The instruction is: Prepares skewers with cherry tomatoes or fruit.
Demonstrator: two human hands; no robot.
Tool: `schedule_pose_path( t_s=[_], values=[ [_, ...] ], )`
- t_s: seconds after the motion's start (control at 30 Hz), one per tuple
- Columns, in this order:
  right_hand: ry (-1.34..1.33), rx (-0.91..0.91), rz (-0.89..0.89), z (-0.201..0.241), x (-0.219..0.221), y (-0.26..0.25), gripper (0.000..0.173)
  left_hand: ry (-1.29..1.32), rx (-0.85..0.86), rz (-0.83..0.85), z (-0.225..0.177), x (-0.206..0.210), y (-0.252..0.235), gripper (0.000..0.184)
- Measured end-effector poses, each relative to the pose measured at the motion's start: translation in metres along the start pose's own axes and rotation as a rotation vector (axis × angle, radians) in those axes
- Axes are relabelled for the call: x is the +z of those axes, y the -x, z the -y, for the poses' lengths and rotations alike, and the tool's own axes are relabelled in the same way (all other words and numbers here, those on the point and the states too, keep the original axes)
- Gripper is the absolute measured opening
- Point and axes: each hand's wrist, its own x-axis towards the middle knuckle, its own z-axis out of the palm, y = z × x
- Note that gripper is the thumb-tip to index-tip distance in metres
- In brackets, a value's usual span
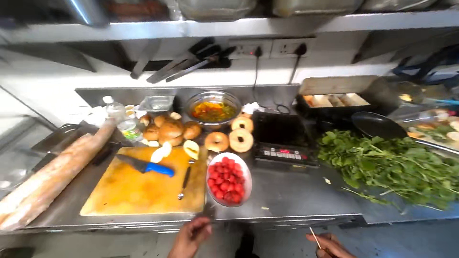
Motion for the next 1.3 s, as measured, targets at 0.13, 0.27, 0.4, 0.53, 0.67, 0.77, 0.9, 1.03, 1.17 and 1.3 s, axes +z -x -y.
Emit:
schedule_pose_path(
  t_s=[0.13, 0.27, 0.4, 0.53, 0.67, 0.77, 0.9, 1.03, 1.17, 1.3],
  values=[
    [-0.159, -0.019, 0.001, 0.006, 0.006, -0.056, 0.012, -0.362, 0.145, -0.231, -0.048, -0.002, -0.069, 0.030],
    [-0.284, -0.048, -0.067, 0.001, 0.015, -0.094, 0.010, -0.862, 0.174, -0.069, -0.075, -0.012, -0.128, 0.044],
    [-0.369, 0.036, -0.129, -0.006, 0.020, -0.119, 0.018, -1.113, 0.277, 0.093, -0.075, -0.013, -0.159, 0.036],
    [-0.419, 0.002, -0.145, -0.015, 0.032, -0.140, 0.016, -1.083, 0.473, 0.081, -0.065, -0.021, -0.167, 0.027],
    [-0.454, -0.159, -0.111, -0.004, 0.057, -0.162, 0.015, -0.410, 0.331, -0.051, -0.061, -0.021, -0.160, 0.040],
    [-0.467, -0.294, -0.117, 0.004, 0.087, -0.176, 0.020, 0.133, 0.287, 0.015, -0.062, -0.017, -0.154, 0.045],
    [-0.473, -0.295, -0.153, 0.023, 0.119, -0.181, 0.021, 0.615, 0.169, 0.107, -0.060, -0.014, -0.148, 0.038],
    [-0.418, -0.288, -0.157, 0.033, 0.139, -0.183, 0.020, 0.903, 0.021, 0.119, -0.058, -0.023, -0.143, 0.034],
    [-0.355, -0.309, -0.144, 0.041, 0.155, -0.184, 0.019, 0.947, -0.042, 0.130, -0.059, -0.036, -0.139, 0.032],
    [-0.316, -0.336, -0.108, 0.051, 0.168, -0.182, 0.018, 0.940, -0.045, 0.159, -0.056, -0.042, -0.136, 0.033]
  ],
)
